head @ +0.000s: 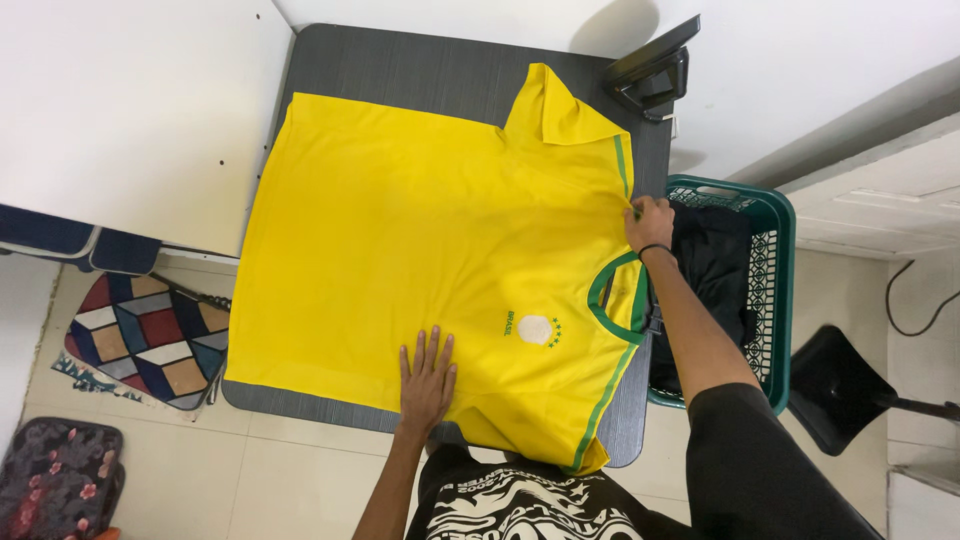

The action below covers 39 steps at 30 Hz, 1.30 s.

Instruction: The person irons a yellow polo shirt on an ironing board, smoothing the body and sleeves with an electric iron. After ironing, they place the shirt on a hanger and hang it in a closet.

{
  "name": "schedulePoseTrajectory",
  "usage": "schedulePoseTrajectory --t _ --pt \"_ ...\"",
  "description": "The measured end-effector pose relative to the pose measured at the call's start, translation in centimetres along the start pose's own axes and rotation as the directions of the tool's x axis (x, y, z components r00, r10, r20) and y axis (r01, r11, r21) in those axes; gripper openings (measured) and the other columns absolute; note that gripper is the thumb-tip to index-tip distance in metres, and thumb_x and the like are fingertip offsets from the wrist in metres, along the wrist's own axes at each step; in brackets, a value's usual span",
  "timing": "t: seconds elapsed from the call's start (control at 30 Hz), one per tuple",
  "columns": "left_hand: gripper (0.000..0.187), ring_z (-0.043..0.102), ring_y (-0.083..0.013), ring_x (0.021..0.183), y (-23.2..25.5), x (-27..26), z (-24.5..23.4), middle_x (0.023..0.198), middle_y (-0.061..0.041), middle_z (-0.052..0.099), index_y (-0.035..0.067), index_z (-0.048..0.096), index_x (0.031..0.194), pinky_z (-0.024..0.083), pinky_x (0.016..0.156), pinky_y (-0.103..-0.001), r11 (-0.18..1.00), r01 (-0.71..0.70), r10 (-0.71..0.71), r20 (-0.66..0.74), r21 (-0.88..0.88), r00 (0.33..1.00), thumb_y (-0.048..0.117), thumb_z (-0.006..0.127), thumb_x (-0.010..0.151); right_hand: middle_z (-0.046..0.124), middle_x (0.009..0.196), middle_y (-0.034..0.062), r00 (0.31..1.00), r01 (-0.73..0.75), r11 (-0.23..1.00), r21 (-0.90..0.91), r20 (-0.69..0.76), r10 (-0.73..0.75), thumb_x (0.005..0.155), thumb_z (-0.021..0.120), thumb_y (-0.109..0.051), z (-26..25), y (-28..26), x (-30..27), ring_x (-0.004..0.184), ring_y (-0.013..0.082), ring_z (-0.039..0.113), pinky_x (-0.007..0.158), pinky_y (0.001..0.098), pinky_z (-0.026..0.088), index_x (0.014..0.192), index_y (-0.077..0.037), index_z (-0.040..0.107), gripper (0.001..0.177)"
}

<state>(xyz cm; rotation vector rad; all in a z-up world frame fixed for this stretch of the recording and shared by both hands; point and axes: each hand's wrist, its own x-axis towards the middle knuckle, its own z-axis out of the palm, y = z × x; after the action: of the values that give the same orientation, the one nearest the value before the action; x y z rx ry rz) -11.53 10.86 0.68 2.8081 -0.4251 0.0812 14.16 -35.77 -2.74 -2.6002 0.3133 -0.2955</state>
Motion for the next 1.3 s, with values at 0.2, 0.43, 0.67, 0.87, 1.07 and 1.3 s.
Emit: schedulePoseTrajectory --t 0.2,0.43,0.67,0.87,1.07,1.3 --pt "0.055 0.023 -0.0321 0.156 0.1 0.3 -0.2 0.168 -0.01 0.029 0.016 0.039 0.158 0.012 0.124 -0.061 1.0 -0.007 0.007 -0.029 0.004 1.0 0.034 0.041 0.106 0.07 0.108 0.0173 0.999 -0.027 0.95 0.31 -0.01 0.032 0.099 0.072 -0.022 0.1 -0.3 1.1 0.101 0.0385 0.069 0.087 0.0439 0.054 0.12 -0.005 0.06 0.03" --pt "0.055 0.025 -0.0328 0.155 0.1 0.0 -0.5 0.167 -0.01 0.032 0.015 0.04 0.157 0.015 0.124 -0.061 1.0 -0.01 0.01 -0.036 0.011 0.999 0.033 0.044 0.106 0.066 0.105 0.0284 0.994 0.052 0.996 -0.066 0.101 -0.045 0.078 0.089 -0.031 -1.5 1.6 -0.5 0.097 0.0469 0.064 0.082 0.0504 0.052 0.12 0.0 0.061 0.059" --pt "0.056 0.026 -0.0345 0.154 0.5 0.3 -0.5 0.166 -0.012 0.031 0.013 0.04 0.156 0.015 0.123 -0.062 0.999 0.0 0.002 -0.045 0.044 0.999 0.031 0.046 0.103 0.073 0.096 0.0199 0.98 -0.169 0.984 0.05 0.116 0.162 0.088 0.08 -0.021 -1.8 2.9 -1.1 0.091 0.0354 0.071 0.084 0.0462 0.057 0.104 -0.002 0.071 0.027" --pt "0.058 0.027 -0.0373 0.153 5.2 1.6 0.1 0.164 -0.016 0.033 0.009 0.043 0.153 0.016 0.122 -0.062 0.991 -0.114 0.114 -0.001 -0.069 0.993 0.025 0.054 0.099 0.063 0.108 0.0208 0.992 -0.122 0.988 0.093 0.041 0.119 0.084 0.078 -0.011 -4.1 3.2 -4.5 0.1 0.0389 0.063 0.086 0.0469 0.052 0.118 -0.002 0.063 0.038" --pt "0.051 0.038 -0.0341 0.151 13.9 4.8 1.8 0.159 -0.013 0.046 0.01 0.05 0.151 0.025 0.125 -0.058 0.874 -0.389 0.404 -0.01 -0.289 0.915 0.021 0.057 0.102 0.056 0.121 0.0216 0.969 -0.064 0.996 0.07 -0.235 0.078 0.092 0.077 -0.011 -8.1 2.2 -15.8 0.116 0.0399 0.052 0.1 0.0491 0.046 0.125 -0.002 0.059 0.039" --pt "0.054 0.036 -0.0334 0.151 18.9 7.6 3.7 0.159 -0.013 0.045 0.011 0.051 0.148 0.024 0.123 -0.057 0.774 -0.544 0.565 -0.033 -0.324 0.824 0.021 0.061 0.096 0.049 0.129 0.0218 0.487 -0.751 0.33 0.572 0.14 0.862 0.09 0.081 -0.034 -7.4 5.3 -23.4 0.118 0.0365 0.053 0.097 0.0466 0.045 0.128 -0.001 0.046 0.061"
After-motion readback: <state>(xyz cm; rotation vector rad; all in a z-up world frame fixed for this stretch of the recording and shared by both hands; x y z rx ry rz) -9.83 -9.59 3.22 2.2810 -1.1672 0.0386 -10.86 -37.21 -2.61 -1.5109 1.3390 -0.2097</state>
